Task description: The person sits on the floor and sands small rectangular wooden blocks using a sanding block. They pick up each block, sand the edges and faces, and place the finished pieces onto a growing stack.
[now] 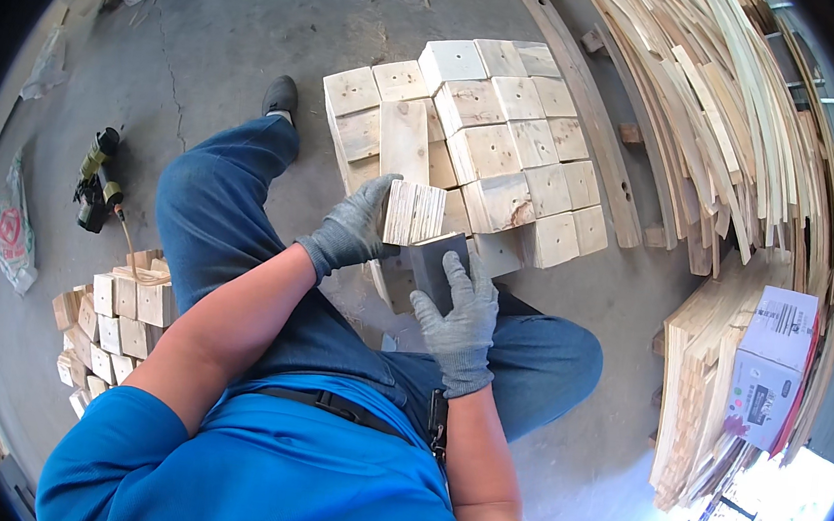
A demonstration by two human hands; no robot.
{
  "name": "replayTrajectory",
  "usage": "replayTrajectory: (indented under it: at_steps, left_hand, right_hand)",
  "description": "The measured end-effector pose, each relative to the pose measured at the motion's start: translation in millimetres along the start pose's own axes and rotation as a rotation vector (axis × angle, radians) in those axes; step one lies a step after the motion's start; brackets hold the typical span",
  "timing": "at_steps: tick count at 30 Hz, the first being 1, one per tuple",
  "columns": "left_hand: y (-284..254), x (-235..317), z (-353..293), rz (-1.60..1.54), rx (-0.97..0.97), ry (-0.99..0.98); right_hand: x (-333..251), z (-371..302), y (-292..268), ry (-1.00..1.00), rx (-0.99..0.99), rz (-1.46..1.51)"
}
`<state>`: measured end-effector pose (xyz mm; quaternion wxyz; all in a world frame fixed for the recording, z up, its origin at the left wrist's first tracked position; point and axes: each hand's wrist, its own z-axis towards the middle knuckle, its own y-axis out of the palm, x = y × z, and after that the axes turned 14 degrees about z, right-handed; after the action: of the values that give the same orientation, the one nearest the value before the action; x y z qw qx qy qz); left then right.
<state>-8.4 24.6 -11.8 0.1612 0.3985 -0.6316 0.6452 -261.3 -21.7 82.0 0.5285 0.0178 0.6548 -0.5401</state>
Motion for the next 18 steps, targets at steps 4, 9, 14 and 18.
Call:
replayTrajectory:
  at_steps: [4, 9, 14, 18]
  left_hand:
    - [-1, 3, -1, 0.024, -0.003, 0.007]
    - [-5, 9, -9, 0.149, 0.103, 0.043]
    - [-18, 17, -34, 0.224, 0.248, 0.003]
    - [-23, 26, -49, 0.278, 0.348, 0.026]
  right_hand:
    - [20, -2, 2, 0.029, 0.152, 0.216]
    - [37, -1, -2, 0.119, 0.238, 0.280]
    - [34, -5, -13, 0.171, 0.280, 0.356]
    - [29, 0, -18, 0.153, 0.281, 0.341]
